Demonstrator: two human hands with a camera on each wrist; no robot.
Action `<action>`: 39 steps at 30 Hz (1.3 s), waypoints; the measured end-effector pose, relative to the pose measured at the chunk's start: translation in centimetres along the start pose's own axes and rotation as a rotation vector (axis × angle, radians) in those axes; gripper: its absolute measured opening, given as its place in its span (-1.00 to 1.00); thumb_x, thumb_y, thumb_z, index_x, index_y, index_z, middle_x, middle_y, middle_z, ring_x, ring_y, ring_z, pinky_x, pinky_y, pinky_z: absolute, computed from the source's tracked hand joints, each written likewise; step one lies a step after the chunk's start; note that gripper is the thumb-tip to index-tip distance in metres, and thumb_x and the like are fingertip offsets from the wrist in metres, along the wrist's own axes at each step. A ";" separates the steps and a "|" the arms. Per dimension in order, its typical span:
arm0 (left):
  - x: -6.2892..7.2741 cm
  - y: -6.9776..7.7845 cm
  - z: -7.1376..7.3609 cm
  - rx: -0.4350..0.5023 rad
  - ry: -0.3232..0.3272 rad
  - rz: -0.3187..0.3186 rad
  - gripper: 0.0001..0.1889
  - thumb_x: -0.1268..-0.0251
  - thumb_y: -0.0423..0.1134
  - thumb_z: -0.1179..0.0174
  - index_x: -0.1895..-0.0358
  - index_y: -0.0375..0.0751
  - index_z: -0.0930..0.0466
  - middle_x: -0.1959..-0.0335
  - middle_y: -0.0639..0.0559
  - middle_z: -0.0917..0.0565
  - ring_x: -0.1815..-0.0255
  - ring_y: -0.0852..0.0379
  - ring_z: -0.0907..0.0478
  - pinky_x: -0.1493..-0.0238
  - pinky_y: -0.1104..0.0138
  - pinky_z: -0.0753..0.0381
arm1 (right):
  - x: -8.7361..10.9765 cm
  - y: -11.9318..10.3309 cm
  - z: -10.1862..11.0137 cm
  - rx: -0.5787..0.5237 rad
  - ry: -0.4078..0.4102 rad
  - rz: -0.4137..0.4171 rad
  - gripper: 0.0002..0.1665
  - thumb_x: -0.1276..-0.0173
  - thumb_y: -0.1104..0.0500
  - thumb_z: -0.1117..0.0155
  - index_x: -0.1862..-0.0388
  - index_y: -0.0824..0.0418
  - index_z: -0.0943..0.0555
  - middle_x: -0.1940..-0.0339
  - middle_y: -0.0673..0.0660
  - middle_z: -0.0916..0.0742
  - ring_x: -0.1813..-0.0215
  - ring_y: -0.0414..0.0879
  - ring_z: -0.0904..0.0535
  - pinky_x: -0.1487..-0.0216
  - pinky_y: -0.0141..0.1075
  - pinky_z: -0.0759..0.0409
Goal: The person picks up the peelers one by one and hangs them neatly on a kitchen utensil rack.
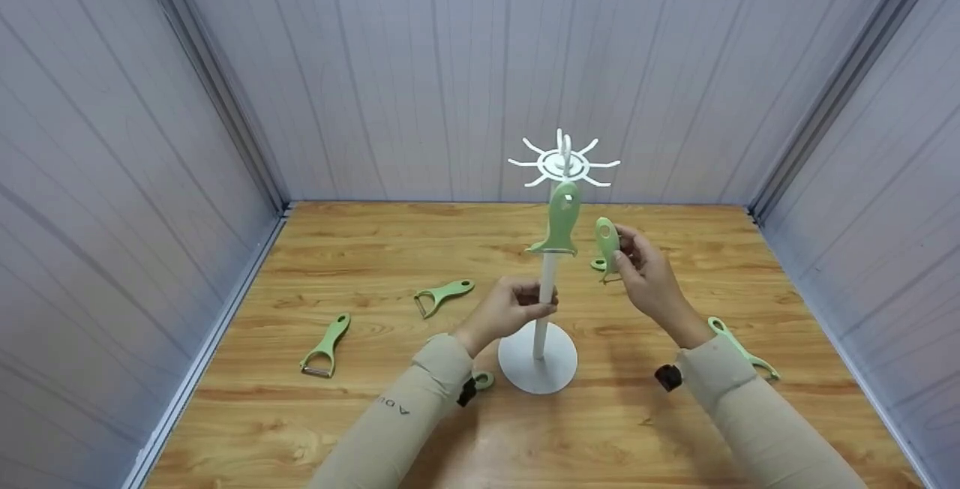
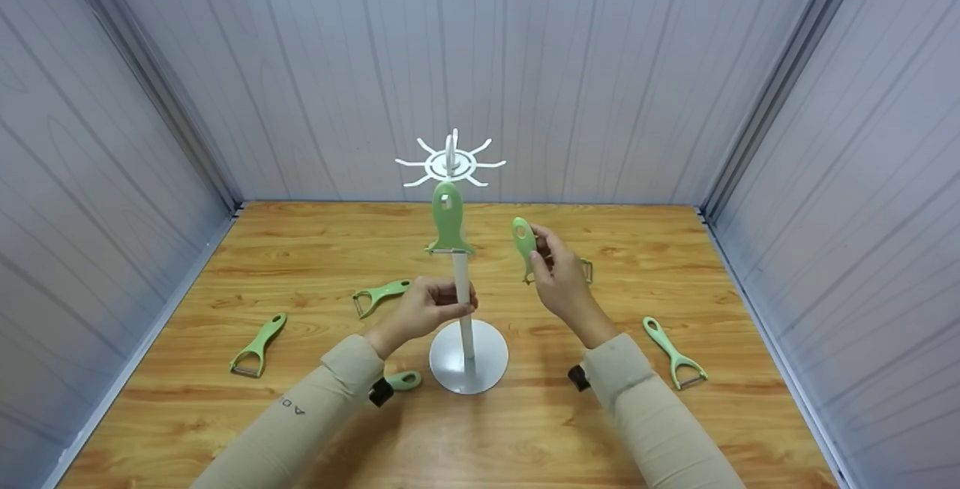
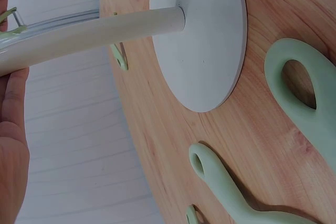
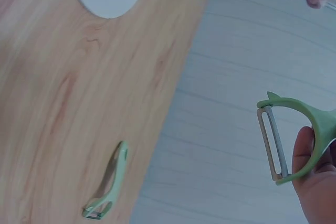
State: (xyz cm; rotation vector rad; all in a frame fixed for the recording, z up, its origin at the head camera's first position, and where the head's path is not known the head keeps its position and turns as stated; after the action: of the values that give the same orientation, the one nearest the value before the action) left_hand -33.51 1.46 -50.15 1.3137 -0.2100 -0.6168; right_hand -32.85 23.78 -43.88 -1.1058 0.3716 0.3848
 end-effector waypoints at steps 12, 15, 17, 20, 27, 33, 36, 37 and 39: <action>0.1 0.1 -0.1 -0.003 -0.004 -0.005 -0.84 -0.46 -0.39 -0.42 -0.01 -0.33 -0.81 0.05 -0.25 -0.85 -0.01 0.00 -0.84 -0.13 0.23 -0.83 | 0.0 -3.3 0.2 -0.062 0.007 0.090 -0.52 -0.62 0.55 -0.01 -0.46 0.58 -0.44 0.00 0.43 -0.68 0.07 -0.25 -0.59 0.11 -0.54 -0.63; 0.1 0.0 -0.1 0.008 -0.013 0.012 -0.84 -0.47 -0.39 -0.41 -0.02 -0.33 -0.81 0.02 -0.30 -0.84 -0.04 -0.01 -0.84 -0.16 0.21 -0.83 | 0.1 -3.9 0.3 -0.093 0.009 0.082 -0.52 -0.63 0.53 -0.01 -0.47 0.58 -0.43 -0.04 0.45 -0.68 0.04 -0.26 -0.61 0.08 -0.52 -0.65; 0.1 0.0 -0.2 0.013 -0.019 0.020 -0.84 -0.48 -0.39 -0.40 -0.03 -0.34 -0.81 -0.01 -0.36 -0.83 -0.06 -0.03 -0.84 -0.17 0.20 -0.83 | 0.1 -4.3 0.4 -0.108 0.014 0.075 -0.52 -0.63 0.52 -0.03 -0.48 0.58 -0.42 -0.04 0.44 -0.67 0.04 -0.25 -0.61 0.07 -0.49 -0.66; 0.0 -0.1 -0.2 0.014 -0.023 0.025 -0.83 -0.49 -0.39 -0.40 -0.04 -0.35 -0.80 -0.03 -0.40 -0.82 -0.07 -0.04 -0.84 -0.17 0.20 -0.82 | 0.1 -4.9 0.6 -0.117 0.027 0.079 -0.52 -0.61 0.52 -0.09 -0.45 0.59 -0.40 0.01 0.36 -0.68 0.08 -0.25 -0.62 0.11 -0.48 -0.67; 0.0 0.0 -0.1 0.014 -0.013 0.016 -0.83 -0.48 -0.39 -0.40 -0.03 -0.34 -0.81 0.01 -0.29 -0.85 -0.06 -0.03 -0.84 -0.15 0.23 -0.83 | 0.1 -6.1 1.0 -0.120 0.063 0.099 -0.53 -0.55 0.51 -0.23 -0.36 0.58 -0.39 0.07 0.14 -0.67 0.14 -0.25 -0.61 0.21 -0.52 -0.65; 0.0 0.0 0.0 0.008 -0.009 0.011 -0.84 -0.48 -0.38 -0.41 -0.02 -0.34 -0.82 0.00 -0.34 -0.84 -0.04 -0.02 -0.84 -0.15 0.23 -0.83 | 0.1 -7.8 1.6 -0.144 0.116 0.149 -0.55 -0.49 0.53 -0.31 -0.28 0.58 -0.43 0.10 -0.05 -0.69 0.19 -0.25 -0.60 0.25 -0.53 -0.59; 0.1 -0.1 0.1 0.004 -0.003 0.021 -0.84 -0.48 -0.36 -0.42 -0.02 -0.31 -0.83 0.01 -0.29 -0.85 -0.04 0.00 -0.84 -0.14 0.23 -0.83 | 0.0 -8.8 1.9 -0.154 0.136 0.188 -0.55 -0.46 0.55 -0.33 -0.25 0.60 -0.43 0.11 -0.09 -0.69 0.21 -0.27 -0.59 0.26 -0.53 -0.58; 0.1 -0.1 0.1 0.003 -0.002 0.023 -0.83 -0.47 -0.36 -0.42 -0.02 -0.31 -0.83 0.02 -0.27 -0.85 -0.04 0.00 -0.84 -0.14 0.24 -0.83 | 0.0 -9.1 2.0 -0.159 0.141 0.201 -0.55 -0.46 0.55 -0.33 -0.25 0.61 -0.43 0.11 -0.10 -0.69 0.21 -0.27 -0.59 0.26 -0.53 -0.59; 0.1 -0.1 0.1 0.002 -0.003 0.028 -0.82 -0.47 -0.35 -0.42 -0.03 -0.31 -0.83 0.00 -0.27 -0.85 -0.04 0.00 -0.84 -0.14 0.24 -0.83 | 0.0 -9.7 2.2 -0.170 0.148 0.228 -0.56 -0.45 0.57 -0.32 -0.23 0.61 -0.42 0.11 -0.11 -0.69 0.21 -0.27 -0.59 0.25 -0.53 -0.59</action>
State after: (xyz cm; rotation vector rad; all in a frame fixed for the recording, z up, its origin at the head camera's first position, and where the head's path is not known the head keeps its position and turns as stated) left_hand -33.51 1.31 -50.26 1.3098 -0.2304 -0.5950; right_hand -27.98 21.93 -35.42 -1.2660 0.6077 0.5450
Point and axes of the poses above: each hand's wrist, its own x-axis away from the middle knuckle, its own z-axis out of the back of the hand, y = z × x, the point moved 6 cm from there along -x, towards the middle knuckle
